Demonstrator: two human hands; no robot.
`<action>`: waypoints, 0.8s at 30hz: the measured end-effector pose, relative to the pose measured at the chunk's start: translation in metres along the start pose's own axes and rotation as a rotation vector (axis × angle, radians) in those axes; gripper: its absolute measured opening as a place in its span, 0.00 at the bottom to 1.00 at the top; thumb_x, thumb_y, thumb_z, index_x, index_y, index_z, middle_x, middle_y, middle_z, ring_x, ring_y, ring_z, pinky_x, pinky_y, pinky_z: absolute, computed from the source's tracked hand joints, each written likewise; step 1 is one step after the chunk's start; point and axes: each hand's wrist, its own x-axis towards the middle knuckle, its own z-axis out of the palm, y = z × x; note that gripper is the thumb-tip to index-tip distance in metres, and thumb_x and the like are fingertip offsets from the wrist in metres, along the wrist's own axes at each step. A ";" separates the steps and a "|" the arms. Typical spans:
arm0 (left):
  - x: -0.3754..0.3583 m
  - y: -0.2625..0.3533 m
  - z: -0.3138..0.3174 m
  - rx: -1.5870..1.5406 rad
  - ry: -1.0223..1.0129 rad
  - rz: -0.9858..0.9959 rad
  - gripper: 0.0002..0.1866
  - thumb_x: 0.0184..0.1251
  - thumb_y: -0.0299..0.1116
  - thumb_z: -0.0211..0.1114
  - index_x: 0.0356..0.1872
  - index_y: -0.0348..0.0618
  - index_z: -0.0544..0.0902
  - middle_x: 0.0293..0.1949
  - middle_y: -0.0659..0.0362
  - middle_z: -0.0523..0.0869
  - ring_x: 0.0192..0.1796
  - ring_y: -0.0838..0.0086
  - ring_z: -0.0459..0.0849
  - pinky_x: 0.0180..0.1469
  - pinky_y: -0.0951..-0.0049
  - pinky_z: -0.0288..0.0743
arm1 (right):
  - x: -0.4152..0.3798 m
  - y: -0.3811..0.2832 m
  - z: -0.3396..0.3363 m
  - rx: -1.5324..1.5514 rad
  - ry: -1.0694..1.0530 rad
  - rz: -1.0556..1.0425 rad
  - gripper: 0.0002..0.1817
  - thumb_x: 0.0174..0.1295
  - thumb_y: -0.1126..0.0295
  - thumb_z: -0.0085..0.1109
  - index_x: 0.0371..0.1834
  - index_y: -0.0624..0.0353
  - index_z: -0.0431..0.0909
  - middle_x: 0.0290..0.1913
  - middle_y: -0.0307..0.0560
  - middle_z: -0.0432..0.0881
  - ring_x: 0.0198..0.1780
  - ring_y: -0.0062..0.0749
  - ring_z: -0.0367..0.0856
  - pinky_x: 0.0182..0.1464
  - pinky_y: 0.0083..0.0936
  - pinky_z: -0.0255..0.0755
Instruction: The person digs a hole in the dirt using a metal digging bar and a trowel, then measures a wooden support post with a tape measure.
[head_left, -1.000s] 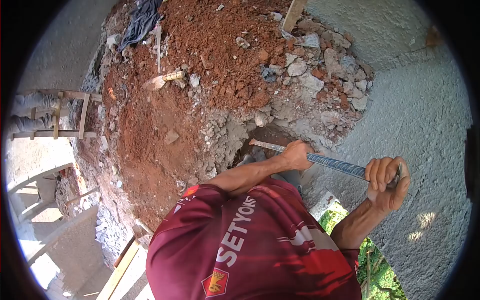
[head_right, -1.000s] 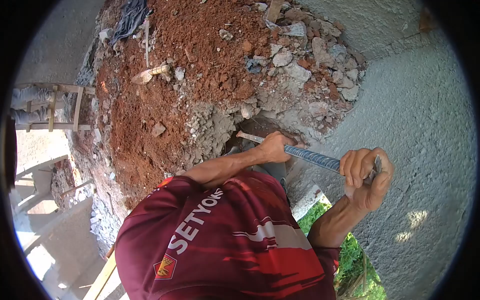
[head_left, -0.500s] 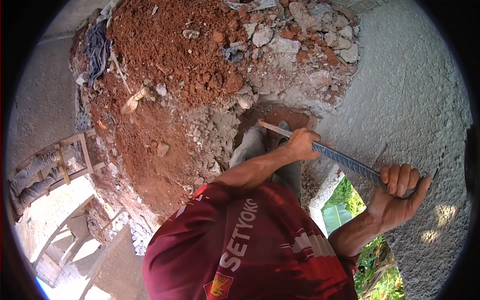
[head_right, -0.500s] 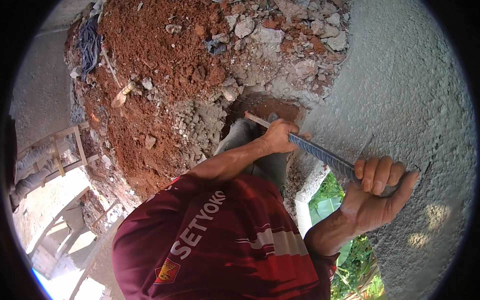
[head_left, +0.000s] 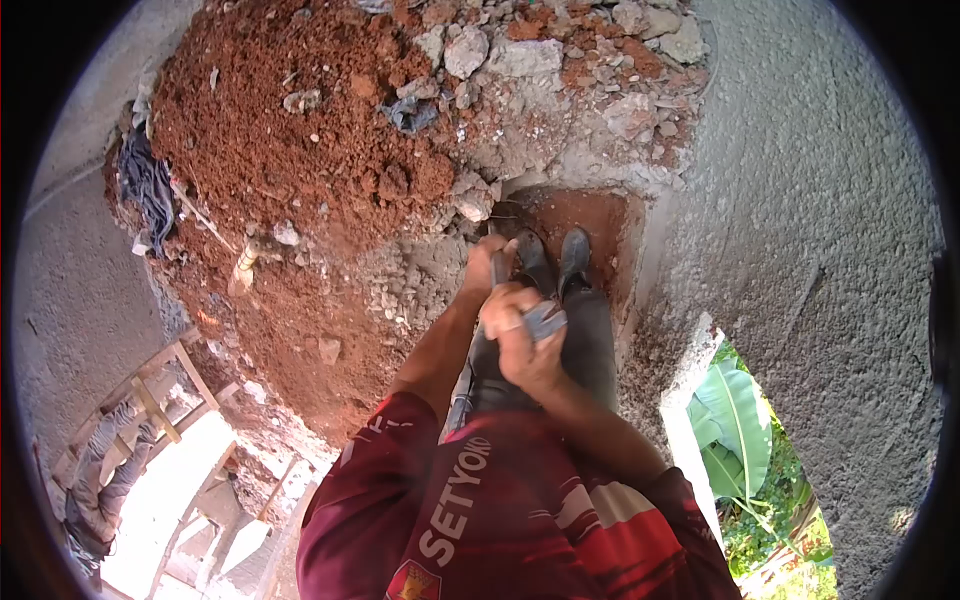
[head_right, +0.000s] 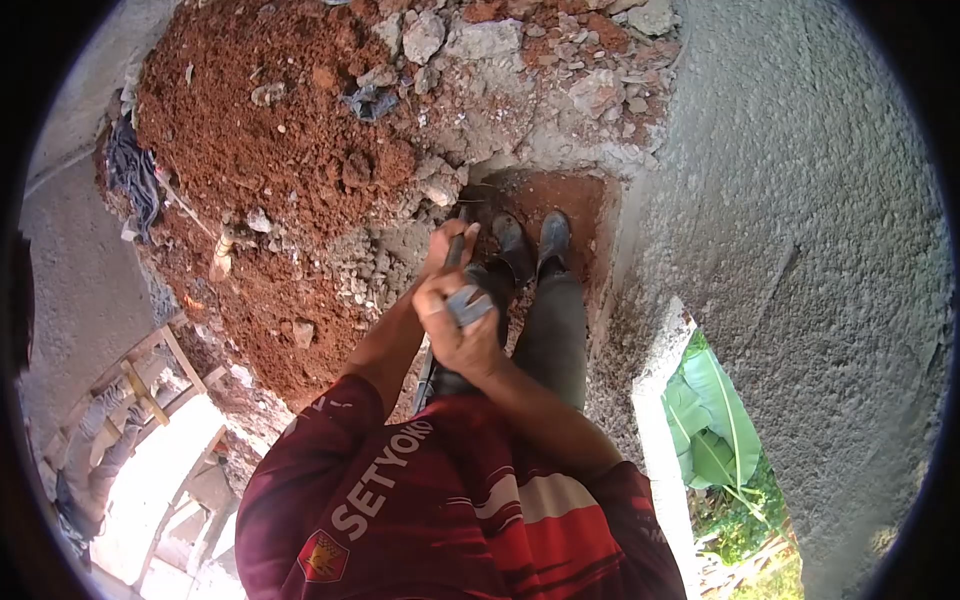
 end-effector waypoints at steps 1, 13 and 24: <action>-0.009 -0.007 -0.003 -0.011 0.116 0.007 0.18 0.66 0.42 0.61 0.23 0.37 0.76 0.25 0.42 0.78 0.32 0.45 0.79 0.35 0.54 0.73 | 0.000 -0.001 0.021 -0.185 -0.063 -0.181 0.04 0.61 0.71 0.56 0.34 0.58 0.73 0.32 0.44 0.76 0.30 0.31 0.74 0.29 0.29 0.67; -0.025 0.110 0.006 -0.226 -0.098 0.489 0.22 0.58 0.34 0.69 0.11 0.40 0.69 0.14 0.50 0.72 0.18 0.53 0.73 0.24 0.58 0.68 | 0.001 -0.131 -0.052 0.183 -0.136 -0.233 0.13 0.67 0.63 0.54 0.27 0.57 0.70 0.24 0.40 0.75 0.23 0.26 0.70 0.27 0.26 0.65; -0.010 0.156 0.036 -0.098 -0.179 0.693 0.21 0.59 0.36 0.67 0.10 0.42 0.72 0.13 0.53 0.75 0.17 0.59 0.77 0.22 0.62 0.72 | -0.033 -0.171 -0.105 0.337 0.428 -0.550 0.10 0.65 0.68 0.46 0.25 0.53 0.65 0.17 0.36 0.66 0.16 0.24 0.62 0.27 0.22 0.59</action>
